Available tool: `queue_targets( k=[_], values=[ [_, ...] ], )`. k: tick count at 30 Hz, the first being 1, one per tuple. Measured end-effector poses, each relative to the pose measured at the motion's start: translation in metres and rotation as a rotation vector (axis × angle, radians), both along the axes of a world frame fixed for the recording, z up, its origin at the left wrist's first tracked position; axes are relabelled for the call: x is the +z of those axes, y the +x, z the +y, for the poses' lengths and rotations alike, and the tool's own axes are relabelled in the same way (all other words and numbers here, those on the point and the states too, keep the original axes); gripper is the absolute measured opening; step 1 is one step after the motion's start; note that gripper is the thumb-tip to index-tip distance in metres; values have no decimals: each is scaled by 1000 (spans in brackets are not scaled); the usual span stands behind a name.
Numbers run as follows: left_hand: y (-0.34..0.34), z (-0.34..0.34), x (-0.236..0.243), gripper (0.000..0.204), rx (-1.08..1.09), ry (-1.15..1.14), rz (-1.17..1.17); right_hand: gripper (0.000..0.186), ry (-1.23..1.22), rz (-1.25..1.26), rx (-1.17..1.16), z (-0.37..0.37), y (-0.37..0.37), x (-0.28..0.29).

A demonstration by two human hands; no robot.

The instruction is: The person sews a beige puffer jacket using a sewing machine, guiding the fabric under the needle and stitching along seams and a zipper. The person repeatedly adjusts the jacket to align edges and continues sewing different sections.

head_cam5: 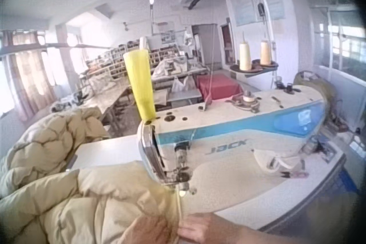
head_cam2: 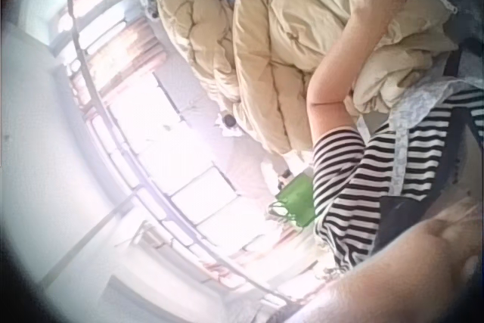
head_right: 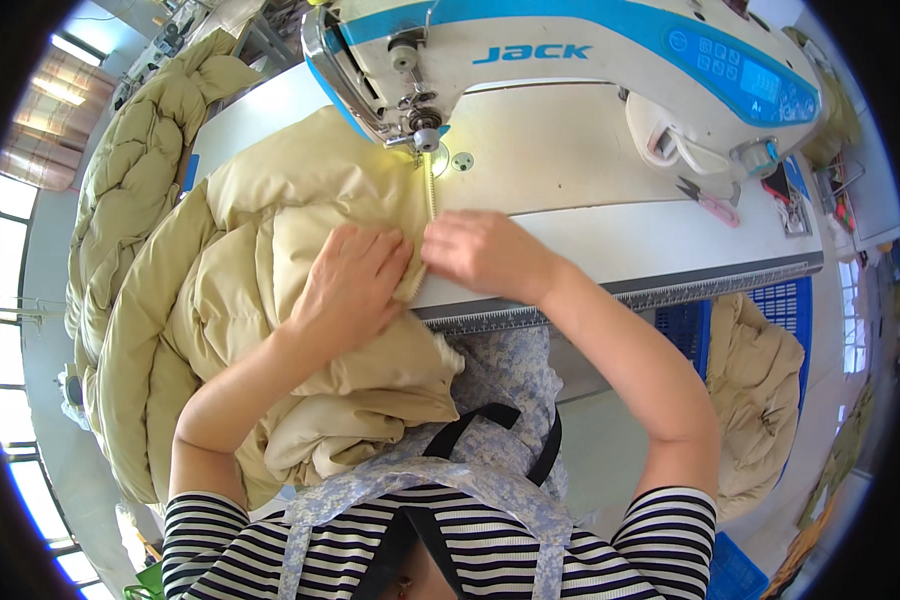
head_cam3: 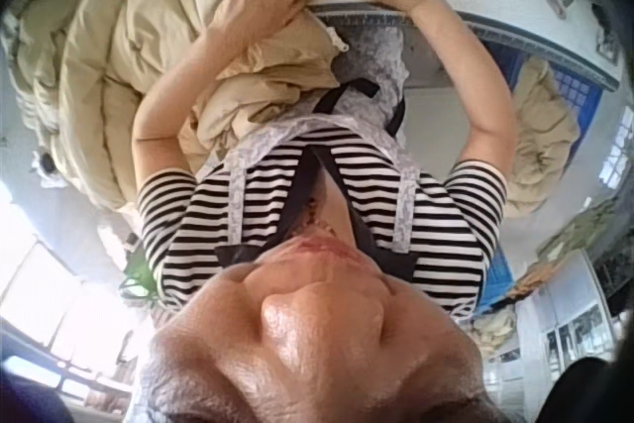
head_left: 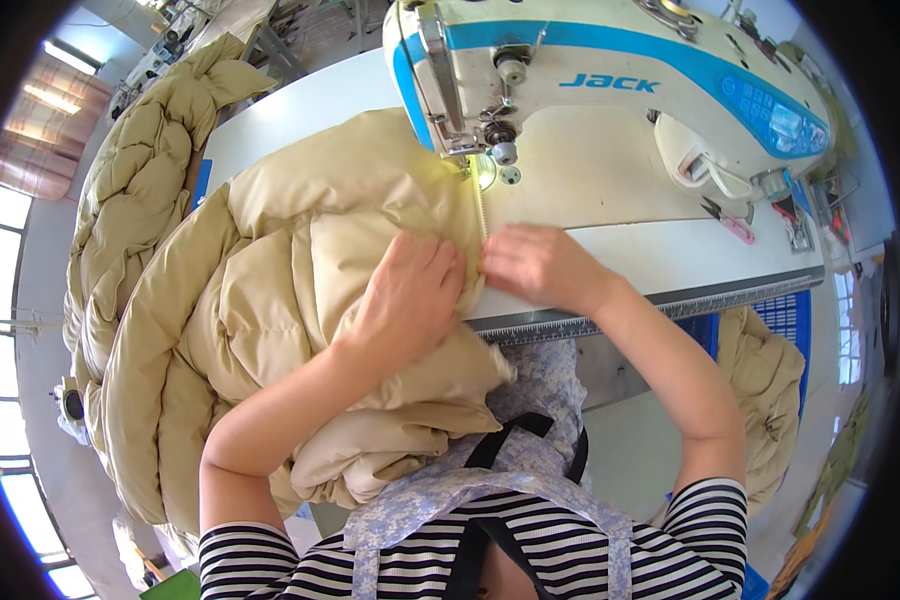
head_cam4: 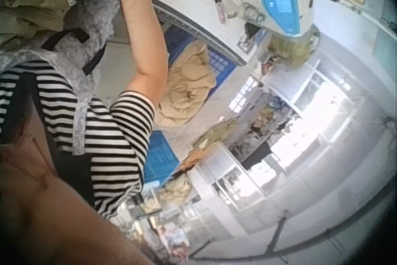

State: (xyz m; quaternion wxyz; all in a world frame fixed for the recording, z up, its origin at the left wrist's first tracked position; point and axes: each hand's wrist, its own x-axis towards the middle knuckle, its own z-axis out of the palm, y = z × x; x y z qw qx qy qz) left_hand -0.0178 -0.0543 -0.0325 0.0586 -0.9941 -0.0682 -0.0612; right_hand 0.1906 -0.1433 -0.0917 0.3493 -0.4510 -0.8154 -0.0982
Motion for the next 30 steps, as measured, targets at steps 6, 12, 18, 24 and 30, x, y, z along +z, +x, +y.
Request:
queue_targets(
  k=[6,12,18,24,30],
  values=[
    [-9,18,7,45,-38,-285,-87,12,-70,-31,63,-28,-19,1],
    [3,55,-27,37,-187,-229,-214,23,-87,23,-24,-40,-19,0],
    [2,65,-26,35,-100,-495,-205,22,-113,57,-51,-41,-22,1],
    [18,67,-25,42,-85,-283,-176,20,-134,35,-32,-41,-18,4],
    [17,71,-25,43,-74,-234,-210,19,-149,25,-44,-40,-18,10]
  ],
)
